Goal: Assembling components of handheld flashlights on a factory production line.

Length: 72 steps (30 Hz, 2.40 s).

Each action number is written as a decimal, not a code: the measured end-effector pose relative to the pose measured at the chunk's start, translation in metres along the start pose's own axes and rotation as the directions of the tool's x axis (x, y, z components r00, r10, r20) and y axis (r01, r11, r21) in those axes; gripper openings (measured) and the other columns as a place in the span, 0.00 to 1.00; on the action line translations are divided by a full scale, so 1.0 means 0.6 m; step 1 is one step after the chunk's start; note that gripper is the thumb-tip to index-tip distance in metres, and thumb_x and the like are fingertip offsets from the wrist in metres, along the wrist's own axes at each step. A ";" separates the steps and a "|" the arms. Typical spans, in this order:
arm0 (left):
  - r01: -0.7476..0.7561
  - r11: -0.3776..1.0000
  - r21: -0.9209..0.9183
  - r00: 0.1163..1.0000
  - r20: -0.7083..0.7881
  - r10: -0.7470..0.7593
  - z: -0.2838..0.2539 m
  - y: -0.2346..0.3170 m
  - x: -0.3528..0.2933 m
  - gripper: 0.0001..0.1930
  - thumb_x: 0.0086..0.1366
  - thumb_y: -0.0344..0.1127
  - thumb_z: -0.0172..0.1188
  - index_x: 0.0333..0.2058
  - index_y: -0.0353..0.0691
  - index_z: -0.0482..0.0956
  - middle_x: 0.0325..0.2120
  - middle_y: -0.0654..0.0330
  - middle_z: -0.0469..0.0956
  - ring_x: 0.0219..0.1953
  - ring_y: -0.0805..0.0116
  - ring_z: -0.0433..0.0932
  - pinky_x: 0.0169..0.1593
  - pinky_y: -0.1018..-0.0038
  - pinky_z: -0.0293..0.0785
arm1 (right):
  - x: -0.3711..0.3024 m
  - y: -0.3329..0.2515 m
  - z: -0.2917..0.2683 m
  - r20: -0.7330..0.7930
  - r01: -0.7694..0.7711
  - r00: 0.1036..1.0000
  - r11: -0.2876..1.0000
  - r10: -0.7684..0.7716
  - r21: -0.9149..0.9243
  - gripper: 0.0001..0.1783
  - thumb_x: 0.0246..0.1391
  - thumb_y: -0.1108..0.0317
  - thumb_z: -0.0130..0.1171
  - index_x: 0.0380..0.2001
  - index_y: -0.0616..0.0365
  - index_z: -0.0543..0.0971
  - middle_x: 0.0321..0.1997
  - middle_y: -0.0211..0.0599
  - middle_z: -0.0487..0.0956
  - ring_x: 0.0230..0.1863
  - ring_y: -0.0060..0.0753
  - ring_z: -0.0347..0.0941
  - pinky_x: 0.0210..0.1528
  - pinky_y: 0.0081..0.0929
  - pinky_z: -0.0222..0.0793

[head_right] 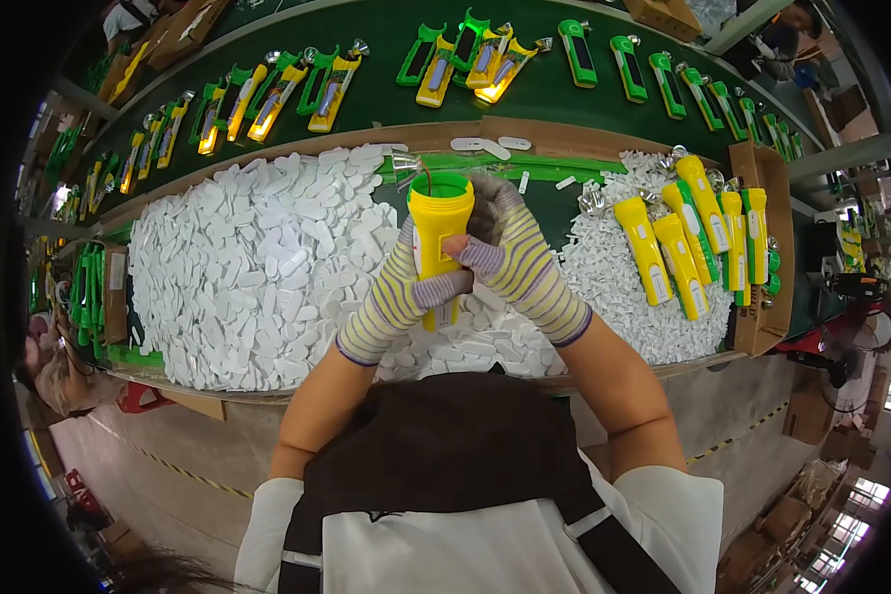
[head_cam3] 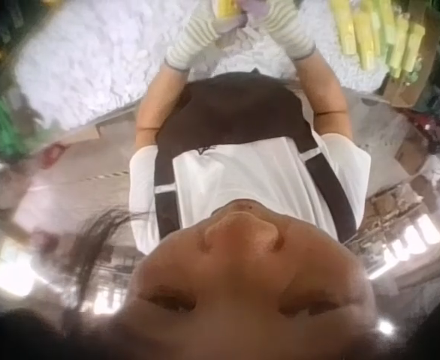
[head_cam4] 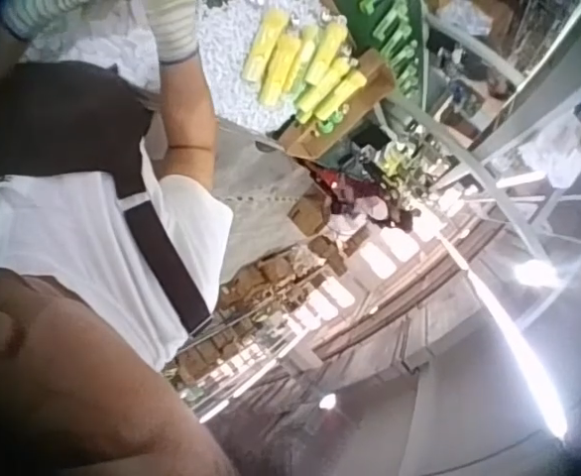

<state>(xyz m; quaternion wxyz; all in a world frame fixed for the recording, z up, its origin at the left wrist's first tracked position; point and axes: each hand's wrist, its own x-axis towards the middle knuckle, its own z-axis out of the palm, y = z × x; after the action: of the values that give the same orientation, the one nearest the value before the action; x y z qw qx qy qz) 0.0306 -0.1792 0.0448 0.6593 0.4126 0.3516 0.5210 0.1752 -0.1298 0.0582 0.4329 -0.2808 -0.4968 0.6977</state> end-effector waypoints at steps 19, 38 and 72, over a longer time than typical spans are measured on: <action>0.199 0.874 -0.443 0.937 -0.174 -0.302 -0.076 0.025 0.150 0.25 0.54 0.58 0.62 0.37 0.43 0.67 0.25 0.63 0.70 0.23 0.73 0.72 0.28 0.77 0.72 | 0.474 0.022 -0.234 -0.510 -0.492 0.853 0.161 -0.110 -0.856 0.42 0.35 0.47 0.66 0.50 0.65 0.65 0.46 0.51 0.75 0.47 0.47 0.74 0.49 0.37 0.70; 0.494 0.005 0.870 0.857 -0.488 0.166 -0.288 0.055 0.636 0.34 0.57 0.43 0.53 0.62 0.55 0.52 0.48 0.42 0.66 0.49 0.43 0.69 0.52 0.54 0.64 | 0.461 -0.004 -0.310 -0.388 -0.406 0.909 0.520 0.149 -0.751 0.23 0.42 0.68 0.60 0.42 0.67 0.70 0.31 0.42 0.79 0.28 0.33 0.78 0.30 0.28 0.75; -0.027 0.664 -0.747 0.947 -0.232 -0.222 -0.147 -0.046 -0.077 0.31 0.55 0.63 0.56 0.47 0.43 0.68 0.35 0.56 0.74 0.34 0.63 0.76 0.40 0.65 0.76 | 0.109 0.073 -0.059 0.305 0.285 0.879 0.110 0.366 -0.952 0.17 0.47 0.59 0.57 0.39 0.56 0.79 0.34 0.45 0.79 0.38 0.48 0.73 0.43 0.35 0.69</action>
<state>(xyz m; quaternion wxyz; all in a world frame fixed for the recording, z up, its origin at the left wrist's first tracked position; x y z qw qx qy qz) -0.0472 -0.2118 -0.0152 0.7347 0.0041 0.2278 0.6390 0.1596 -0.0619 0.0074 -0.0237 -0.3302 -0.9123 0.2412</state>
